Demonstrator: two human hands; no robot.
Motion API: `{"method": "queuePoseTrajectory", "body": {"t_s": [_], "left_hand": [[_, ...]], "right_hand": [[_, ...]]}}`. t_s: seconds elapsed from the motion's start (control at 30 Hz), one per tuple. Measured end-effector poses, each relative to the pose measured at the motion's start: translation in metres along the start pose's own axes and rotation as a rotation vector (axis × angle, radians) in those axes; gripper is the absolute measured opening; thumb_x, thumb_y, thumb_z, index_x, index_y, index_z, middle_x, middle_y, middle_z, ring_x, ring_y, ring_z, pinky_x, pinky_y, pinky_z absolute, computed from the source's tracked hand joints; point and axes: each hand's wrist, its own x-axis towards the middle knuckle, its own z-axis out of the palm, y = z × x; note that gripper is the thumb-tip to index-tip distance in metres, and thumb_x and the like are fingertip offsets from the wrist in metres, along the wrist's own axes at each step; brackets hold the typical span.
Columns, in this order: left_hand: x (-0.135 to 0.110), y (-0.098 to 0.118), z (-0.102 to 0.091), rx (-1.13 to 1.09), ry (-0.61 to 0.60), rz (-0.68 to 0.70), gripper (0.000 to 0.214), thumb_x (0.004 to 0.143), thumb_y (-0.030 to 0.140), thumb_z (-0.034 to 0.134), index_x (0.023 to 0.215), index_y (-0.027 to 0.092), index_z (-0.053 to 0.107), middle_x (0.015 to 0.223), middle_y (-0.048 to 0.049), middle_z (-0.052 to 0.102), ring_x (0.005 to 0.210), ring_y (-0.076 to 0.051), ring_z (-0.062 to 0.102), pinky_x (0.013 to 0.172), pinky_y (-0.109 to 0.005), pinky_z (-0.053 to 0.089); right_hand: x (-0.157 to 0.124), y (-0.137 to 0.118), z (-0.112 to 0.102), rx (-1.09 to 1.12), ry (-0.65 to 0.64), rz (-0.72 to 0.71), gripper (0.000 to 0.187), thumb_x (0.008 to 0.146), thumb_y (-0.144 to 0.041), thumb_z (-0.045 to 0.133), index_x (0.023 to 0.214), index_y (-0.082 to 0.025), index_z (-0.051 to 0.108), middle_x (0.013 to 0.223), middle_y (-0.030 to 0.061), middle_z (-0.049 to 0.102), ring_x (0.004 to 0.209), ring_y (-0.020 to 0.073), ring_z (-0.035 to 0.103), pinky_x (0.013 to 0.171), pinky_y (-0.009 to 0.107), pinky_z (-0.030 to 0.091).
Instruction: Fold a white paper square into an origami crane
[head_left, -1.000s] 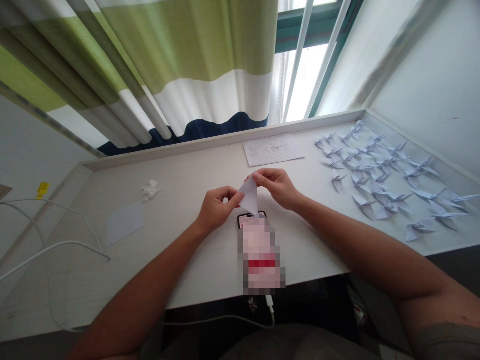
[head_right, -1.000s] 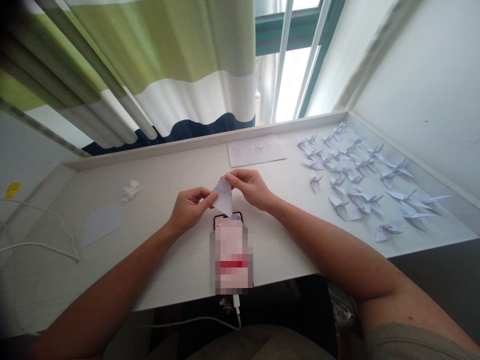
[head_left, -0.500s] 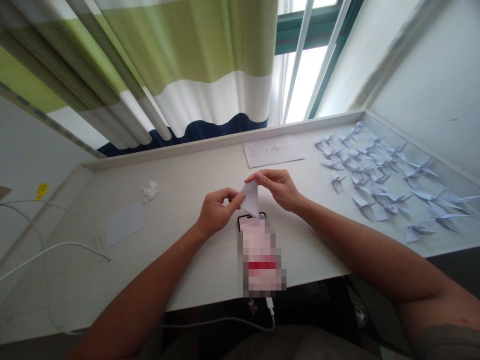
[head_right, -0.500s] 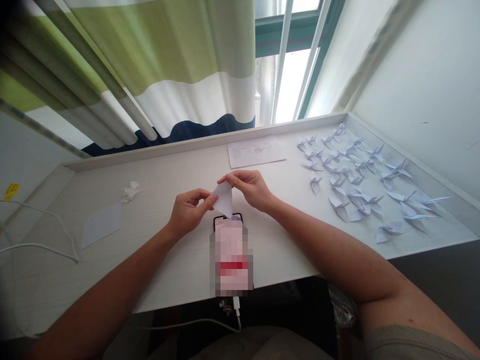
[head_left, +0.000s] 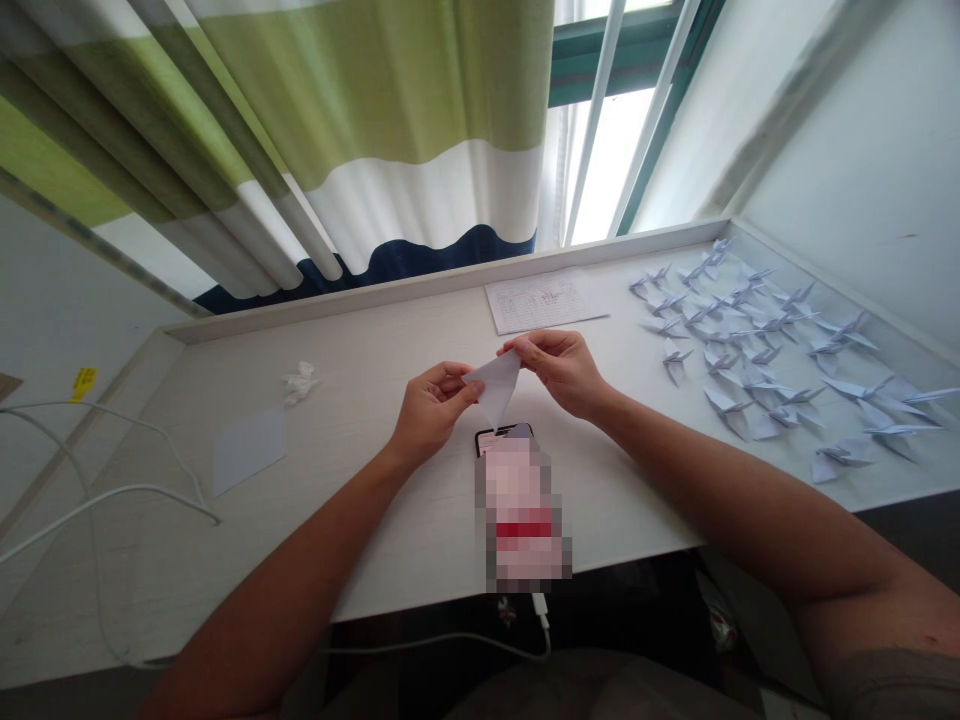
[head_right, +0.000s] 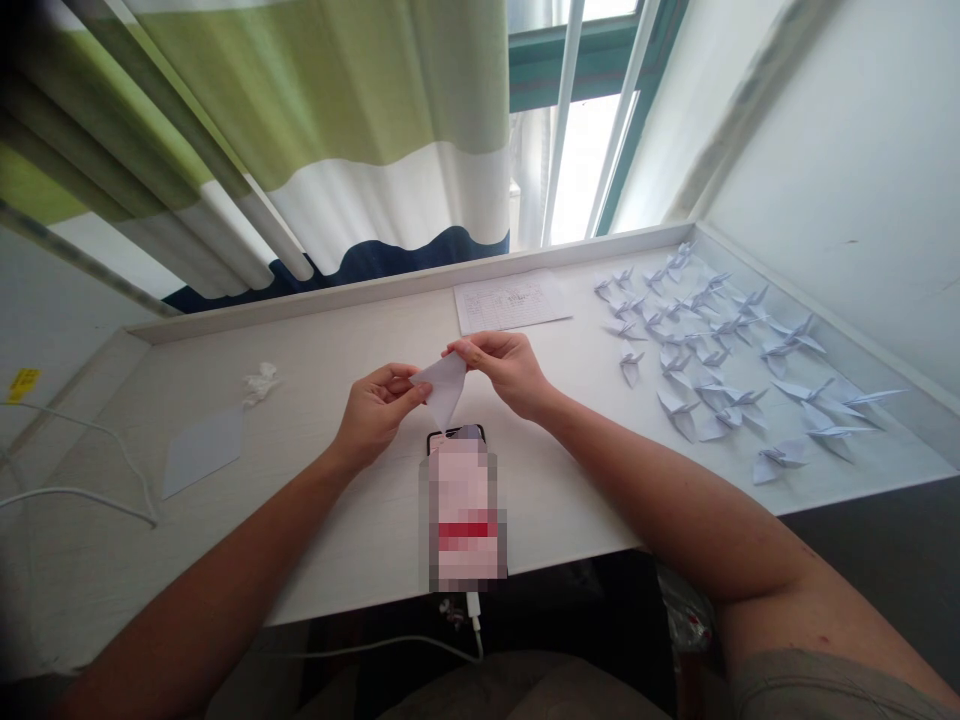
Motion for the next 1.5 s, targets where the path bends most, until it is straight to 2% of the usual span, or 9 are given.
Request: {"method": "queuePoseTrajectory", "body": {"t_s": [0.13,0.27,0.4,0.53,0.73,1.07,1.23,1.5], "left_hand": [[0.002,-0.002,-0.001,-0.025,0.014,-0.003,0.049,0.074,0.055,0.091,0.103,0.018,0.076,0.092,-0.0055,0.08,0.088,-0.02,0.074,0.083,-0.032,0.059],[0.001,-0.003,-0.001,0.068,0.043,0.033,0.047,0.082,0.063,0.082,0.08,0.016,0.076,0.076,-0.0027,0.074,0.073,-0.016,0.065,0.072,-0.029,0.055],[0.0,-0.002,-0.002,0.097,0.079,0.059,0.046,0.079,0.063,0.084,0.082,0.017,0.079,0.076,-0.0026,0.074,0.069,-0.015,0.063,0.065,-0.027,0.051],[-0.001,0.001,-0.001,0.106,0.048,0.056,0.044,0.08,0.061,0.084,0.084,0.017,0.08,0.081,-0.0046,0.078,0.074,-0.017,0.067,0.07,-0.028,0.054],[-0.002,0.003,0.0,0.113,0.049,0.052,0.043,0.081,0.06,0.084,0.083,0.017,0.08,0.079,-0.0043,0.077,0.073,-0.018,0.067,0.068,-0.028,0.054],[-0.003,0.005,0.001,0.059,0.117,0.055,0.043,0.076,0.057,0.088,0.072,0.015,0.078,0.07,-0.003,0.073,0.062,-0.013,0.058,0.059,-0.026,0.046],[-0.003,0.006,0.001,0.046,0.108,0.062,0.039,0.076,0.054,0.089,0.072,0.016,0.079,0.07,-0.0031,0.073,0.063,-0.013,0.058,0.06,-0.025,0.046],[-0.003,0.009,0.001,0.074,0.1,0.065,0.046,0.076,0.058,0.088,0.065,0.016,0.075,0.064,-0.0023,0.069,0.06,-0.013,0.055,0.057,-0.025,0.045]], "right_hand": [[0.0,0.0,0.003,0.053,0.01,0.023,0.036,0.076,-0.059,0.091,0.082,-0.025,0.084,0.092,0.0049,0.082,0.088,0.0186,0.073,0.088,0.039,0.063],[0.001,0.0,0.004,0.096,0.022,0.053,0.039,0.072,-0.06,0.093,0.083,-0.024,0.084,0.09,0.0045,0.081,0.087,0.0187,0.073,0.089,0.041,0.065],[0.001,0.001,0.003,0.096,-0.012,0.074,0.039,0.071,-0.058,0.094,0.084,-0.023,0.083,0.088,0.0033,0.08,0.083,0.0167,0.072,0.087,0.039,0.064],[0.0,-0.001,0.003,0.033,-0.085,0.07,0.038,0.073,-0.055,0.094,0.075,-0.021,0.079,0.085,0.0033,0.079,0.078,0.0156,0.07,0.084,0.037,0.062],[-0.001,-0.004,0.004,-0.015,-0.066,0.059,0.039,0.075,-0.056,0.093,0.07,-0.02,0.076,0.076,0.0017,0.075,0.073,0.0151,0.066,0.079,0.035,0.059],[0.001,0.003,0.001,0.013,-0.107,0.043,0.038,0.077,-0.056,0.091,0.076,-0.02,0.079,0.079,0.0026,0.077,0.075,0.015,0.069,0.08,0.034,0.061],[-0.001,0.002,0.001,-0.018,-0.191,0.074,0.034,0.077,-0.051,0.093,0.083,-0.02,0.082,0.083,0.003,0.079,0.079,0.0161,0.07,0.08,0.033,0.059],[-0.002,0.002,0.0,-0.103,-0.195,0.08,0.035,0.08,-0.052,0.09,0.077,-0.019,0.078,0.082,0.0034,0.077,0.079,0.0169,0.068,0.077,0.034,0.057]]}}
